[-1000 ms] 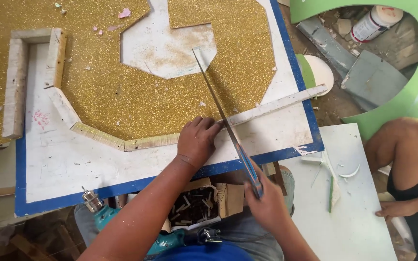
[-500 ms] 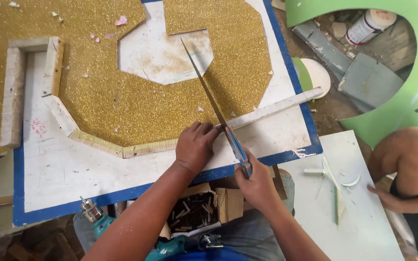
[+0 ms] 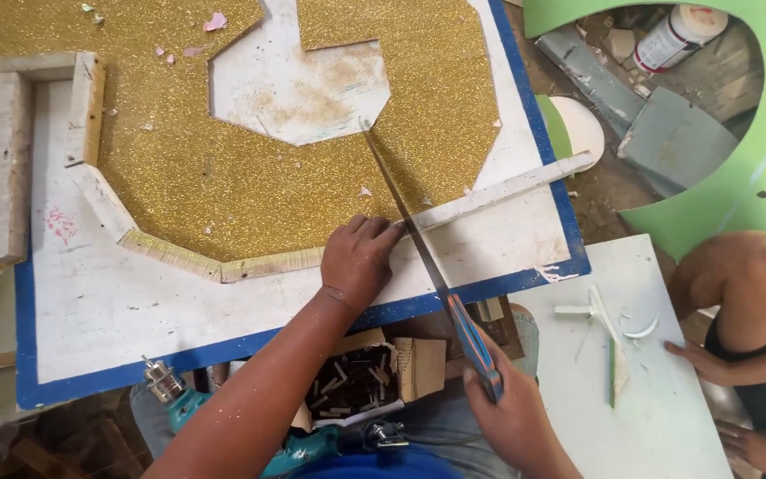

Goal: Fabricating a large glittered letter sign by measuring, cutting, and fitting wooden strips around a template.

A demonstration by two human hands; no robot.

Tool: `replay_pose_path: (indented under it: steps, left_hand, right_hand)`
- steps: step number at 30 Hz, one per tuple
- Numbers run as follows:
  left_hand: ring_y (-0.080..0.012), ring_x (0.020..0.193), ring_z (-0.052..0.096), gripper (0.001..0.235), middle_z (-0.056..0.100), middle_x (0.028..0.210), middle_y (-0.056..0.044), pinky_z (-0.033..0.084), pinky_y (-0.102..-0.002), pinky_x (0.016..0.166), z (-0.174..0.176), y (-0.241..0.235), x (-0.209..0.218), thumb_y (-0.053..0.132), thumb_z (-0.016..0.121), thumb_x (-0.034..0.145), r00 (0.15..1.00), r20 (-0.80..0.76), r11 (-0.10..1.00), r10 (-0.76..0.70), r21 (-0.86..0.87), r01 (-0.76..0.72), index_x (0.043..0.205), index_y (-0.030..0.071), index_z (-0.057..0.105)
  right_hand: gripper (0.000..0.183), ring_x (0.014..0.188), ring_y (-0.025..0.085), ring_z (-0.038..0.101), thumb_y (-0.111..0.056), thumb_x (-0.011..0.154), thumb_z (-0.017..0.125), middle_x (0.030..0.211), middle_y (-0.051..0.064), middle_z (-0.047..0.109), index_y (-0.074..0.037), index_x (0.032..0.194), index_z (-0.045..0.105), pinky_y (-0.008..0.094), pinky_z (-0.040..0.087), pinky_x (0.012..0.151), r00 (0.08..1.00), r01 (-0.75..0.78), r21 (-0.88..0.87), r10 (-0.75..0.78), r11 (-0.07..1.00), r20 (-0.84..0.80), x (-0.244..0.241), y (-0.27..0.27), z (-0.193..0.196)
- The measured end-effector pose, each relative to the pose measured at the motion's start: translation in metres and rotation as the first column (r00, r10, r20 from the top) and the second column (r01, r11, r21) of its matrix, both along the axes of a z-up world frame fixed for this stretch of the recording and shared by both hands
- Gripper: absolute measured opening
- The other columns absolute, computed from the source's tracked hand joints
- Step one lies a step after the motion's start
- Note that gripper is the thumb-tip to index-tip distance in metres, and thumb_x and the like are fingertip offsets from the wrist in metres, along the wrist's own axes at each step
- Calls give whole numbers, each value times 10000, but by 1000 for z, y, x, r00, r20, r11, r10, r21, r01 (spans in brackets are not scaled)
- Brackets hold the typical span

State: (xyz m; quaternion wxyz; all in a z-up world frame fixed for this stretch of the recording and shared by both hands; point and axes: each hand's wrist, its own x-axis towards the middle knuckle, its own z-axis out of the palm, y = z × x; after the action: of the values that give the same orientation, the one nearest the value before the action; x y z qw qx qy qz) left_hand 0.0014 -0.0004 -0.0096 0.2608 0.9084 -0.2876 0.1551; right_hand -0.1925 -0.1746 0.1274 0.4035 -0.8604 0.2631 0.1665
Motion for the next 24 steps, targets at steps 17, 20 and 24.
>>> replay_pose_path:
  steps: [17, 20, 24]
  left_hand:
    - [-341, 949, 628, 299, 675, 1054, -134, 537, -455, 711, 14, -4, -4, 114, 694, 849, 998, -52, 996, 33, 85, -29, 1140, 71, 641]
    - [-342, 926, 566, 206, 639, 1061, -126, 477, -475, 698, 35, -7, 3, 36, 638, 866, 991, -131, 994, 21, 107, -7, 1070, 58, 616]
    - [-204, 800, 515, 224, 585, 924, -74, 433, -306, 664, 99, 0, 0, -97, 607, 858, 902, -420, 983, 103, -98, -158, 887, 125, 604]
  right_hand:
    - [545, 737, 226, 698, -274, 934, 627, 843, 140, 717, -89, 1446, 599, 392, 562, 641, 825, -28, -21, 35, 999, 564, 22, 0, -36]
    - [563, 666, 152, 647, -329, 936, 622, 832, 45, 703, -104, 1451, 589, 319, 547, 592, 833, 93, -46, -52, 995, 551, 11, -7, -21]
    - [225, 569, 116, 640, -250, 985, 653, 700, 18, 677, -80, 1132, 655, 286, 558, 569, 694, 246, 39, -204, 968, 690, 1, -8, -15]
